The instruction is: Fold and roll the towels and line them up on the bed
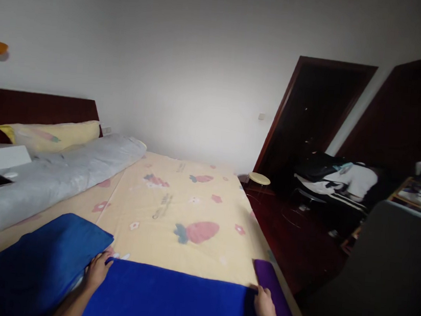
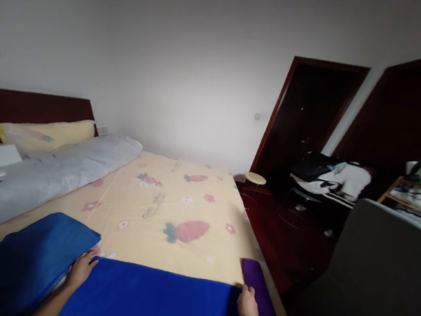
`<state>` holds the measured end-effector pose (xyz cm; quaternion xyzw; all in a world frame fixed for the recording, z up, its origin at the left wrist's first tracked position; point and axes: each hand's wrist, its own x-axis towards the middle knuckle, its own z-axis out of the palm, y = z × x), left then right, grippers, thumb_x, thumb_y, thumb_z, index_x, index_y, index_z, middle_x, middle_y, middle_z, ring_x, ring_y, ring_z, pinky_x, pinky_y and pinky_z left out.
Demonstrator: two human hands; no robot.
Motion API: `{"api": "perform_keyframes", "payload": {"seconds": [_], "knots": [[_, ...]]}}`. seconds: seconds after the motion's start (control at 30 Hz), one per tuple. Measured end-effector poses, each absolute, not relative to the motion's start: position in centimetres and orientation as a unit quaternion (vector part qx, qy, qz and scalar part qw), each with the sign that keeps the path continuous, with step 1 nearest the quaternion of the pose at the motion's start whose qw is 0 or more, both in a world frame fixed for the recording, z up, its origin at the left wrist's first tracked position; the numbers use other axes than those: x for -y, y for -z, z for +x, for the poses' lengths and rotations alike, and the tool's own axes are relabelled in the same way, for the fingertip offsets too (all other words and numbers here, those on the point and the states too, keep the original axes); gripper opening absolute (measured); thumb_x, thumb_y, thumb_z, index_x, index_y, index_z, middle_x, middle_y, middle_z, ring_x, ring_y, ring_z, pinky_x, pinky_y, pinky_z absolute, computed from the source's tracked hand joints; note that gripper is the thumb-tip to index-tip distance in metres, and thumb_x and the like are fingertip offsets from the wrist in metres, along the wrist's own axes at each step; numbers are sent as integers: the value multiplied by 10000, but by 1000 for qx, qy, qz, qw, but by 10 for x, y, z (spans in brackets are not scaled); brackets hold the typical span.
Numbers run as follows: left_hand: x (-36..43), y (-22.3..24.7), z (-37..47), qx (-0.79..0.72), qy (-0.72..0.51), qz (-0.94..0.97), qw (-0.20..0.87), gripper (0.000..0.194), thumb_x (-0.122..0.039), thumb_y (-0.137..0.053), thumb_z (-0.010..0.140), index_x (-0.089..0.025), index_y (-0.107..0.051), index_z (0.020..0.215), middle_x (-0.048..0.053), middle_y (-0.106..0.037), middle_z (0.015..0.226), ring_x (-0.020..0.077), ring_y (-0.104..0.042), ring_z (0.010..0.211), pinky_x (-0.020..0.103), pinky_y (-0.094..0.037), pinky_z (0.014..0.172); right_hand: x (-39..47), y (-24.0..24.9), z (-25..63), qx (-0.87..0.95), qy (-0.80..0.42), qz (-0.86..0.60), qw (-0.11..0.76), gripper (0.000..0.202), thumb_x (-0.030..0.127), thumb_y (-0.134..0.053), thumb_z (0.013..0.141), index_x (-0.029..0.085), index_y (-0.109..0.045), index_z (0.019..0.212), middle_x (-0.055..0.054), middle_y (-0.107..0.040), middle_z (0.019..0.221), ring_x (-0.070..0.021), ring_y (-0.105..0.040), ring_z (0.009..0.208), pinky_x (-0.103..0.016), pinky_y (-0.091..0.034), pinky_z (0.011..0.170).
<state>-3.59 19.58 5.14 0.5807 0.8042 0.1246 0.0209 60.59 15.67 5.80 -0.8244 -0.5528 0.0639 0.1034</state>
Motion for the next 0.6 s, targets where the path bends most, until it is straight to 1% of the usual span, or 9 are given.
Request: {"api": "perform_keyframes", "payload": {"seconds": [0.07,0.17,0.27,0.33,0.4,0.47,0.53,0.6], "knots": [[-201,-51,-36,-803,-116,585,16,313,-171,-451,846,-207,-687,1048,77,-716,1088,210,-656,1012,297,-486,826,-159,-63,606,559,-62,-823,77,448,37,-271,824,154,-646,1040,-146,-647,1045,-211,-704,782,-297,-479,632],[-210,-54,-39,-801,-114,588,5,286,-175,-458,846,-215,-698,996,69,-710,990,210,-654,972,294,-479,824,-165,-73,605,574,-43,-816,48,436,-4,-281,808,169,-650,962,-116,-630,1058,-194,-695,782,-280,-438,600],[-217,-61,-42,-801,-121,587,-7,283,-193,-434,879,-213,-691,996,59,-691,972,178,-644,951,260,-453,869,-171,-81,602,583,-7,-812,39,413,17,-285,841,182,-630,995,-100,-608,1076,-175,-680,807,-261,-411,582],[-220,-66,-42,-807,-124,577,-14,298,-212,-400,904,-200,-680,1005,70,-680,984,178,-639,936,262,-452,850,-173,-84,599,581,20,-813,37,397,44,-284,864,179,-623,1020,-110,-599,1079,-180,-669,850,-258,-414,587],[-221,-70,-40,-820,-123,559,-22,335,-230,-352,925,-190,-659,1053,93,-670,1016,202,-638,926,287,-464,780,-172,-85,599,575,45,-816,36,401,56,-275,877,163,-627,1038,-127,-604,1070,-192,-660,881,-269,-436,622],[-220,-73,-36,-833,-120,539,-30,383,-209,-301,929,-186,-634,1117,118,-661,1065,235,-631,947,323,-464,739,-170,-84,598,570,66,-818,35,416,61,-276,882,144,-625,1092,-150,-618,1078,-217,-654,916,-304,-465,700],[-216,-71,-24,-830,-118,543,-54,444,-134,-278,902,-182,-597,1206,143,-637,1179,260,-601,1038,370,-460,787,-166,-79,590,570,107,-814,35,423,79,-302,885,137,-610,1168,-176,-622,1144,-260,-638,999,-371,-477,810],[-208,-64,3,-793,-128,586,-103,537,-62,-283,859,-189,-533,1317,149,-568,1344,267,-522,1204,419,-430,910,-163,-69,563,590,147,-792,51,422,118,-342,890,154,-596,1227,-187,-594,1267,-304,-593,1126,-450,-453,925]]}}
